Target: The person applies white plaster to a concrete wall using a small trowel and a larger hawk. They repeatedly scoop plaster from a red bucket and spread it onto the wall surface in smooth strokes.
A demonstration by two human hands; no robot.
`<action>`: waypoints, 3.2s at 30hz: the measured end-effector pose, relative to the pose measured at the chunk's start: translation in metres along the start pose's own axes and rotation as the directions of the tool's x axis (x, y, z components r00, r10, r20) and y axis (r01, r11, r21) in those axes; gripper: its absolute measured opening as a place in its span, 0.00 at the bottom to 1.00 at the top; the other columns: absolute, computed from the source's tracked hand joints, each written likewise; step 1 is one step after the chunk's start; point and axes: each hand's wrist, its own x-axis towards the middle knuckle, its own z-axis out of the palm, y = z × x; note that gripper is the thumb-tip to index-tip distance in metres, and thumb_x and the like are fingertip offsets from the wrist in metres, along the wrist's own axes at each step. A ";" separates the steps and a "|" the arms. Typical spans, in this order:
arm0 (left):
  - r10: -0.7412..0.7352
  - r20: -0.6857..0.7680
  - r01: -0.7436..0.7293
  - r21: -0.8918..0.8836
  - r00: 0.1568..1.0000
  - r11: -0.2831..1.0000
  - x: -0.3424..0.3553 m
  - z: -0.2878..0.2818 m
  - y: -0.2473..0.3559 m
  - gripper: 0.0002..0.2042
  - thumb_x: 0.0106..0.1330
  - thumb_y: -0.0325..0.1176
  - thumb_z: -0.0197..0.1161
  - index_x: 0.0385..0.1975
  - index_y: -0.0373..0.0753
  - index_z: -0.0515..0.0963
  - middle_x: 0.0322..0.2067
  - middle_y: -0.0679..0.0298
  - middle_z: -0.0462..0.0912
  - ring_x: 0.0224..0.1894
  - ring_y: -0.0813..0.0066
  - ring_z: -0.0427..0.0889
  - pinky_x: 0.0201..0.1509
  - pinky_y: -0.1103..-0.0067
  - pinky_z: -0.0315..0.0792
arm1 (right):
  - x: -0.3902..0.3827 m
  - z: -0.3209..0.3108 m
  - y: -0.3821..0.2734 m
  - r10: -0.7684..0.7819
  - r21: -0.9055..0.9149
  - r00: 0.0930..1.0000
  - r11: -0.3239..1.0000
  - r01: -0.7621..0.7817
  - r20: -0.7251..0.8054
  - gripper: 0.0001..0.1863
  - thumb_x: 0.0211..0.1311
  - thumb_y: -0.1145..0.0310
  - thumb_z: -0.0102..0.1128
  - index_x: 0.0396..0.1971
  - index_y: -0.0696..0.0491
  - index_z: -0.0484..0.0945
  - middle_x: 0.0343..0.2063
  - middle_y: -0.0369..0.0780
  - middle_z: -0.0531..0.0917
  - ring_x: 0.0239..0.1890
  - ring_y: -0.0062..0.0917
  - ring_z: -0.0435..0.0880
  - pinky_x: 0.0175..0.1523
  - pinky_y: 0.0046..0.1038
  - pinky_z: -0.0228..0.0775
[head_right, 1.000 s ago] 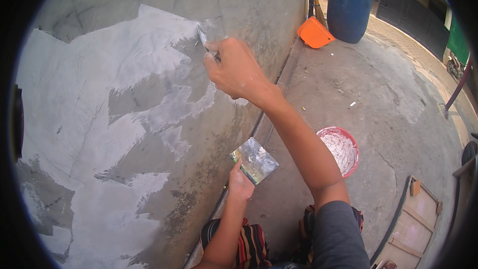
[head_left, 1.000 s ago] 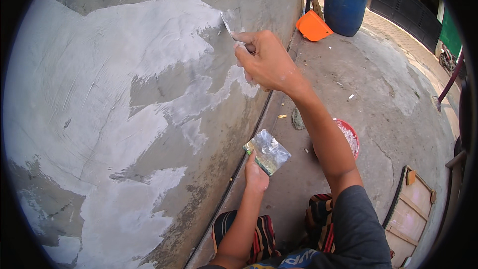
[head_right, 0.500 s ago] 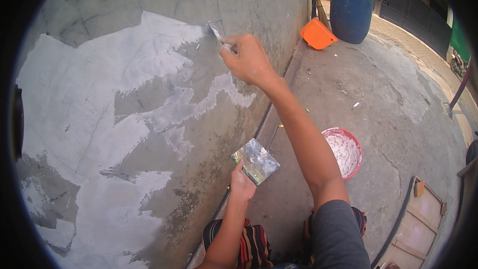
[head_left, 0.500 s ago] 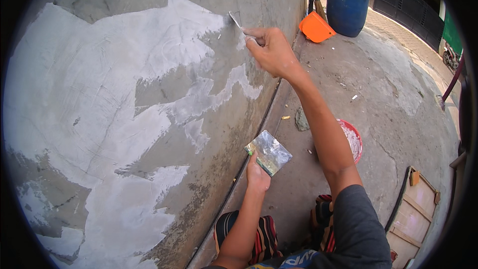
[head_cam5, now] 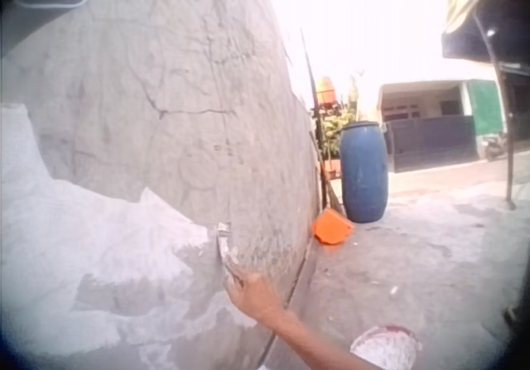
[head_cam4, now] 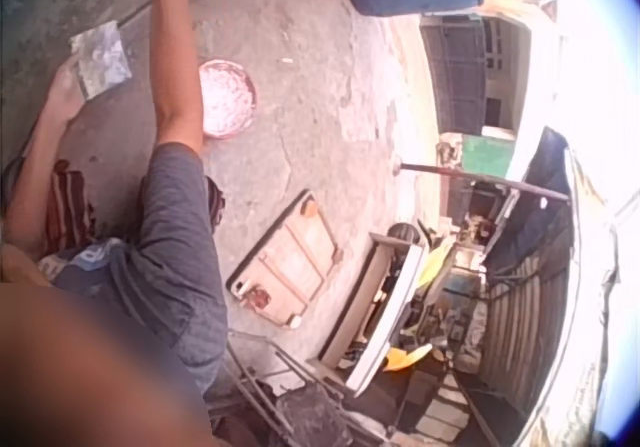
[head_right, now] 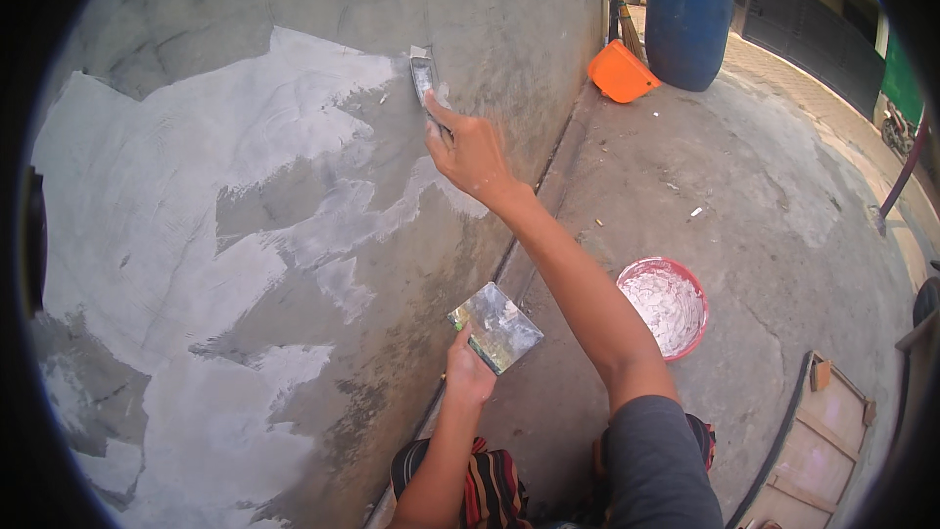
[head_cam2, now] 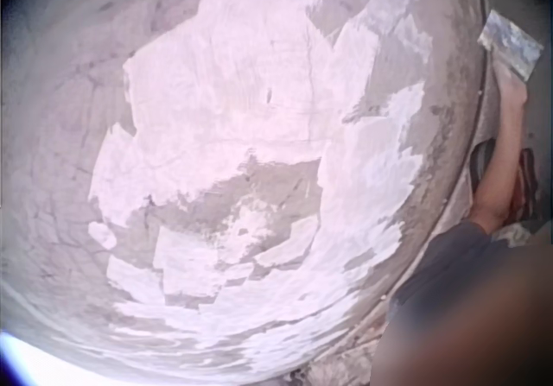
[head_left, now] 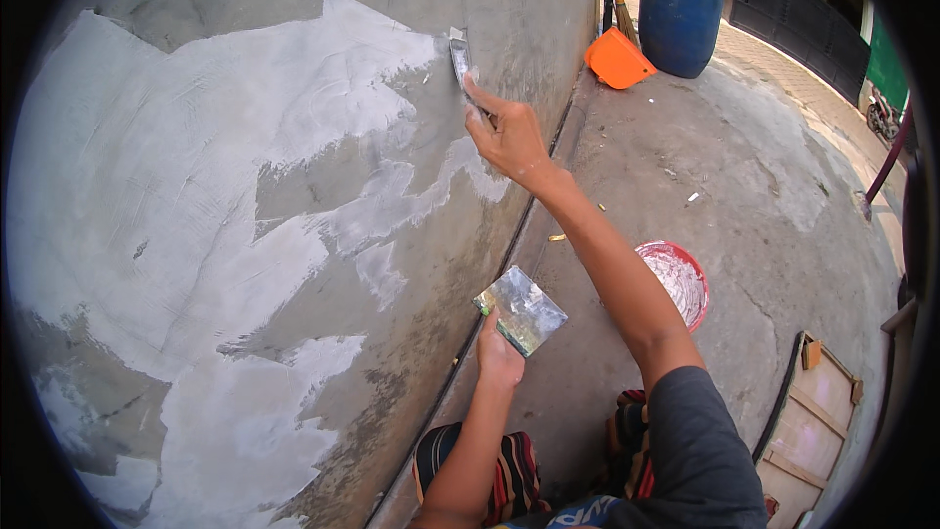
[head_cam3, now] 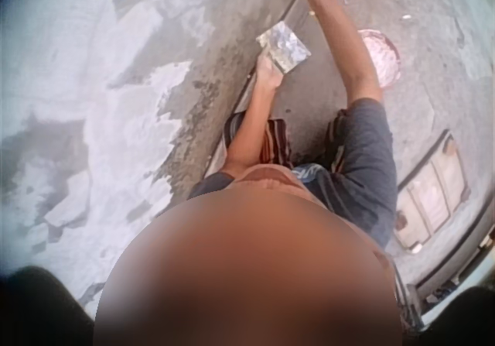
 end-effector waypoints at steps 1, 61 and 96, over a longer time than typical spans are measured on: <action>-0.009 -0.007 0.009 -0.001 1.000 1.000 0.000 0.000 -0.001 0.21 0.75 0.40 0.40 0.62 0.35 0.63 0.61 0.55 0.69 0.63 0.57 0.68 0.69 0.61 0.58 | -0.007 0.003 0.002 -0.055 0.003 0.998 0.998 0.055 0.001 0.21 0.60 0.68 0.57 0.55 0.54 0.77 0.13 0.40 0.61 0.16 0.18 0.59 0.24 0.25 0.58; -0.009 0.049 0.011 -0.042 0.999 0.999 0.005 -0.002 -0.004 0.22 0.74 0.40 0.40 0.62 0.34 0.63 0.60 0.55 0.70 0.63 0.58 0.68 0.68 0.62 0.59 | 0.045 -0.056 -0.014 0.217 0.057 0.929 0.968 -0.244 0.300 0.21 0.63 0.69 0.52 0.56 0.60 0.75 0.16 0.32 0.73 0.14 0.13 0.69 0.20 0.21 0.61; 0.000 0.038 0.000 -0.008 0.999 1.000 0.010 -0.006 -0.007 0.22 0.75 0.41 0.40 0.63 0.35 0.62 0.61 0.56 0.69 0.62 0.58 0.69 0.68 0.62 0.59 | 0.026 -0.033 0.011 -0.045 -0.117 0.999 0.992 0.047 0.023 0.21 0.62 0.67 0.56 0.55 0.53 0.76 0.13 0.40 0.61 0.16 0.18 0.58 0.23 0.26 0.57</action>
